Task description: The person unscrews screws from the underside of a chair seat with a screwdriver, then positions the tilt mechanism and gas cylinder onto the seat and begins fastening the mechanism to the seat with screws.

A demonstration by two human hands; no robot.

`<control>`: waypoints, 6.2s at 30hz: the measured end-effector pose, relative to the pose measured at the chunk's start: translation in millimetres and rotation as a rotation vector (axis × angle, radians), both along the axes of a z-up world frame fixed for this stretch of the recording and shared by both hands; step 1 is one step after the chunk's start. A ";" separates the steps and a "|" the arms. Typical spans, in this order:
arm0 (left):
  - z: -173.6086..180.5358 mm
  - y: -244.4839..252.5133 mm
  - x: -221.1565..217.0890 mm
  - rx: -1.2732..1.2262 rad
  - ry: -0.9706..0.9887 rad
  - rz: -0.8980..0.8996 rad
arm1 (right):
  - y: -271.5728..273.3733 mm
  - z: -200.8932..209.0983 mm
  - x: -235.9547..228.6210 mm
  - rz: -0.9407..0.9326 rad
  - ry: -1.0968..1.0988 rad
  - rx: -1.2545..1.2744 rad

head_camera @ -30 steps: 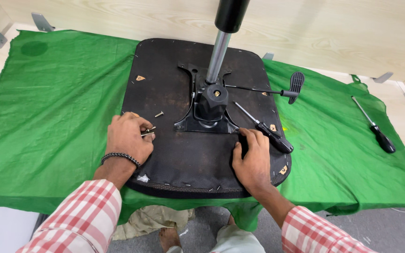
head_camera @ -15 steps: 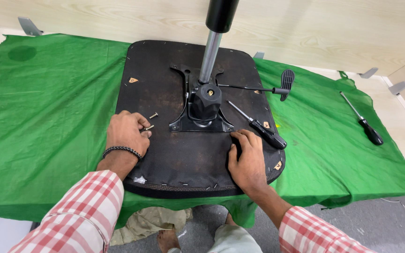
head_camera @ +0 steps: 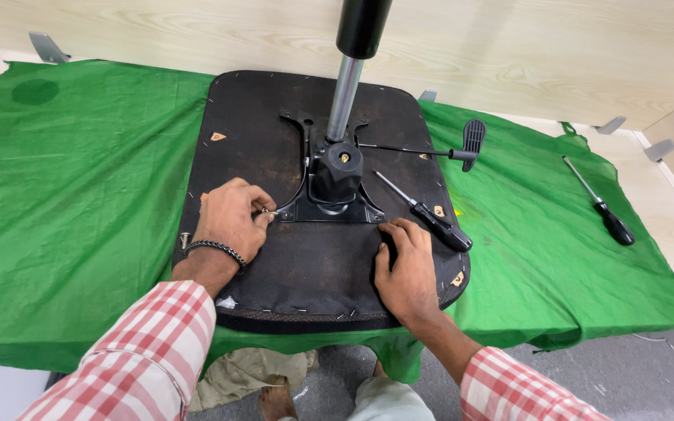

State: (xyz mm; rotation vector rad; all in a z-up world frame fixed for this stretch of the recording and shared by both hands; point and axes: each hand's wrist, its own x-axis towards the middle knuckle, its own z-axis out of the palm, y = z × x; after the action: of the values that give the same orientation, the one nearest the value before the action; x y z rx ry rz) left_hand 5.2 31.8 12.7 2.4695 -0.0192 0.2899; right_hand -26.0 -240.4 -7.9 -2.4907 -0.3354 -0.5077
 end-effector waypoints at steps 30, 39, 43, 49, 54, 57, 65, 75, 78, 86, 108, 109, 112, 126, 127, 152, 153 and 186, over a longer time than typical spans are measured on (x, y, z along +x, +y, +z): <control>-7.6 -44.0 13.2 -0.238 0.205 0.315 | -41.0 12.2 22.4 -0.362 -0.009 -0.285; -10.4 -39.5 11.7 -0.303 0.090 0.229 | -24.0 27.3 6.5 -0.465 0.246 -0.008; -11.5 -37.0 11.8 -0.309 0.083 0.220 | -5.4 47.8 -19.0 -0.403 0.103 0.250; -11.0 -34.7 9.9 -0.315 0.147 0.244 | 21.7 90.0 -54.9 -0.440 0.190 0.427; -13.9 -34.0 7.1 -0.316 0.193 0.221 | 34.7 118.6 -76.4 -0.429 0.222 0.320; -14.7 -32.8 5.0 -0.328 0.107 0.189 | 45.8 124.3 -73.7 -0.259 0.127 0.281; -10.7 -32.7 3.8 -0.300 0.101 0.192 | 63.1 130.0 -44.0 0.095 -0.029 0.180; -5.6 -31.4 5.2 -0.301 0.182 0.186 | 71.2 153.9 -23.8 0.081 0.258 0.021; -5.2 -30.6 6.1 -0.311 0.195 0.174 | 72.5 156.3 -17.9 0.156 0.200 0.018; -5.5 -29.7 9.4 -0.249 0.177 0.134 | 74.8 167.6 10.3 0.234 0.192 -0.063; -20.1 -36.6 11.1 -0.442 0.055 0.168 | 94.9 178.1 55.5 0.544 0.290 -0.041; -20.1 -37.3 10.2 -0.454 0.015 0.169 | 96.1 179.2 55.4 0.484 0.322 -0.082; -15.3 -38.8 8.4 -0.465 -0.023 0.178 | 100.0 181.4 54.7 0.484 0.273 -0.083; -12.7 -37.2 2.9 -0.237 -0.160 0.078 | 99.1 166.6 54.1 0.436 0.261 0.037; -12.9 -36.5 3.1 -0.232 -0.145 0.077 | 97.9 164.4 53.4 0.443 0.316 0.062; -8.6 -37.9 9.7 -0.143 0.011 0.064 | 96.5 166.5 53.4 0.575 0.188 0.165; -8.7 -38.2 10.0 -0.125 0.017 0.055 | 94.4 166.1 53.3 0.571 0.203 0.142; -0.3 -46.3 1.6 -0.163 -0.037 0.119 | 98.4 169.0 38.1 0.460 0.123 0.094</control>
State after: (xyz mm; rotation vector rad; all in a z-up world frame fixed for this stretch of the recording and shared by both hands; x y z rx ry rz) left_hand 6.9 -14.6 12.4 2.3066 0.1318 0.3738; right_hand 12.2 -142.0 161.1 -2.2407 -0.7887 -0.1754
